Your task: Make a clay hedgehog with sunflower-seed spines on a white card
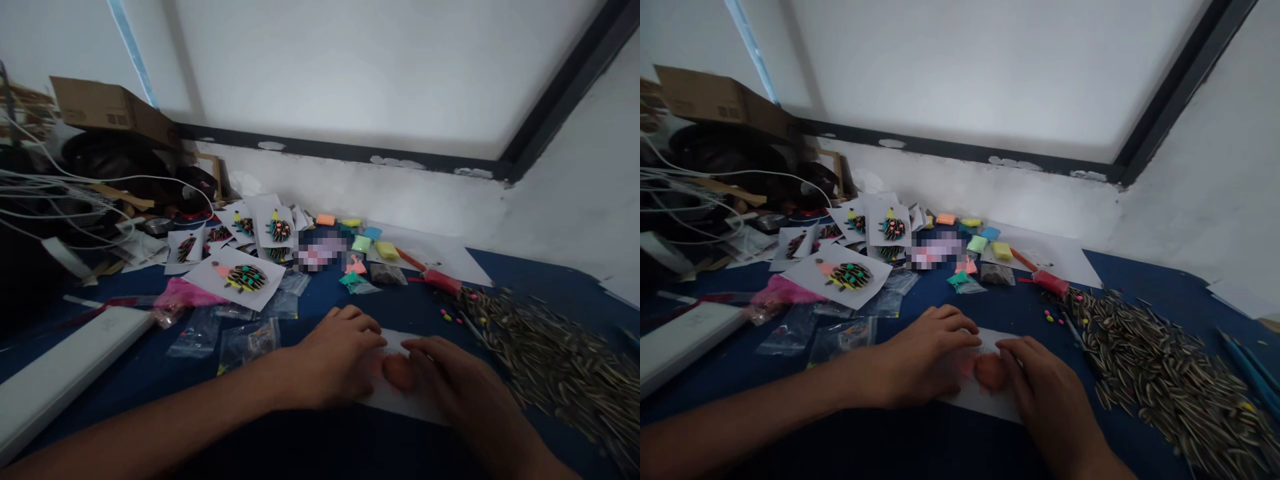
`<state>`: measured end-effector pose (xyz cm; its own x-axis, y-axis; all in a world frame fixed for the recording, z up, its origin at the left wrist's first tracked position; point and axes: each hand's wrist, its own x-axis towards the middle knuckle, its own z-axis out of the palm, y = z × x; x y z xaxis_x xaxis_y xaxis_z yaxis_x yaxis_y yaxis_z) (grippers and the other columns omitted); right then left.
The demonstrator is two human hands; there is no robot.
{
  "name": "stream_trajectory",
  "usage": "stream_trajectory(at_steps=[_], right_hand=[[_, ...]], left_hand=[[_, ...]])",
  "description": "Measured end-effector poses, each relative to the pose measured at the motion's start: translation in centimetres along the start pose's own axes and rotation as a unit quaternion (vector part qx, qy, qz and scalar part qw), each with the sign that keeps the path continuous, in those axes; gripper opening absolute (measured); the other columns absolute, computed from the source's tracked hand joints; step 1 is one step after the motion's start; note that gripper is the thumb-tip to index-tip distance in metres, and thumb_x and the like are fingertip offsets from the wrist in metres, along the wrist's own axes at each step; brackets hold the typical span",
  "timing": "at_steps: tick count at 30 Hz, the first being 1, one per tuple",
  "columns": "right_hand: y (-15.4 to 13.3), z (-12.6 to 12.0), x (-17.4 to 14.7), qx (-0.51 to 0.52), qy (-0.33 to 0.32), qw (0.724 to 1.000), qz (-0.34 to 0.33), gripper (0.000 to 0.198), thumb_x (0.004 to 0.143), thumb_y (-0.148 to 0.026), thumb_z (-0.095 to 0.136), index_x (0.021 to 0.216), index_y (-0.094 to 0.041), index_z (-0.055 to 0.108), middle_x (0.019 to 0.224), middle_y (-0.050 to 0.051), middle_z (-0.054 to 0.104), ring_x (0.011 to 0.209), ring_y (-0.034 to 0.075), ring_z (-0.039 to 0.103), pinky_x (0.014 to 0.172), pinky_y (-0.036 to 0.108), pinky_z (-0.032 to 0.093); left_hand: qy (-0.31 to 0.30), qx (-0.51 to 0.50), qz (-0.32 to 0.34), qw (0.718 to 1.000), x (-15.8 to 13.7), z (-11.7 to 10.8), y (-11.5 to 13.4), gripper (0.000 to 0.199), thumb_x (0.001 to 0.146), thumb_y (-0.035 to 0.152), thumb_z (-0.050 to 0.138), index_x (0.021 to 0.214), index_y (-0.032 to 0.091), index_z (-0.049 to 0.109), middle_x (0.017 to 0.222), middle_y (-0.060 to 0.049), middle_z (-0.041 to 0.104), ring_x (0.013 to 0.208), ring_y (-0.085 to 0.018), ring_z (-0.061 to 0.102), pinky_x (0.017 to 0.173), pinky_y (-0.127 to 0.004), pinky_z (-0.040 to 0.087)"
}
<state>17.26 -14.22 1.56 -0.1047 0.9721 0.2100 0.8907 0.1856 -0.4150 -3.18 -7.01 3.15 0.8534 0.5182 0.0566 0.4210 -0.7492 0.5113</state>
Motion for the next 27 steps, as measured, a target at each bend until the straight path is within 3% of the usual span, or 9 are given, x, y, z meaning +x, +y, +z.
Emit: stream_trajectory(at_steps=[4,10,16,22,27], right_hand=[[0.6,-0.6,-0.2,-0.048,0.021,0.997,-0.047,0.029,0.092,-0.035,0.043,0.103,-0.026,0.068,0.097,0.007,0.064,0.078,0.018,0.065,0.064,0.03,0.052],[1.0,-1.4,-0.1,-0.139,0.011,0.97,-0.2,0.024,0.089,-0.035,0.053,0.107,-0.039,0.068,0.12,0.008,0.058,0.107,0.026,0.059,0.081,0.041,0.052],[1.1,-1.7,-0.2,-0.203,0.0,0.94,-0.275,0.032,0.081,-0.031,0.061,0.112,-0.037,0.065,0.125,0.008,0.06,0.107,0.028,0.06,0.076,0.042,0.053],[0.7,-1.2,-0.1,-0.227,0.039,0.928,-0.292,0.028,0.081,-0.022,0.056,0.106,-0.032,0.065,0.129,0.01,0.058,0.109,0.027,0.059,0.078,0.042,0.052],[0.6,-0.7,-0.1,-0.25,0.031,0.923,-0.29,0.027,0.081,-0.023,0.055,0.106,-0.03,0.063,0.132,0.013,0.055,0.113,0.03,0.057,0.077,0.044,0.051]], left_hand=[[-0.011,0.015,0.017,1.0,0.0,-0.3,-0.3,0.053,0.069,0.027,0.074,0.118,0.014,0.059,0.134,-0.011,0.051,0.128,-0.03,0.039,0.106,-0.045,0.03],[-0.056,0.01,0.018,0.998,-0.2,-0.6,-1.0,0.058,0.077,0.035,0.068,0.128,0.015,0.052,0.145,-0.012,0.041,0.14,-0.034,0.022,0.11,-0.054,0.02],[-0.057,0.013,0.038,0.998,-0.3,-0.8,-1.1,0.056,0.08,0.037,0.066,0.129,0.015,0.05,0.145,-0.013,0.041,0.135,-0.034,0.032,0.107,-0.053,0.025],[-0.056,0.037,0.055,0.996,-0.2,-0.8,-1.1,0.053,0.081,0.037,0.064,0.128,0.014,0.052,0.142,-0.013,0.044,0.131,-0.033,0.038,0.105,-0.051,0.029],[-0.046,0.051,0.065,0.995,-0.3,-0.6,-1.2,0.052,0.082,0.038,0.061,0.128,0.014,0.051,0.142,-0.012,0.044,0.131,-0.033,0.037,0.104,-0.049,0.031]])
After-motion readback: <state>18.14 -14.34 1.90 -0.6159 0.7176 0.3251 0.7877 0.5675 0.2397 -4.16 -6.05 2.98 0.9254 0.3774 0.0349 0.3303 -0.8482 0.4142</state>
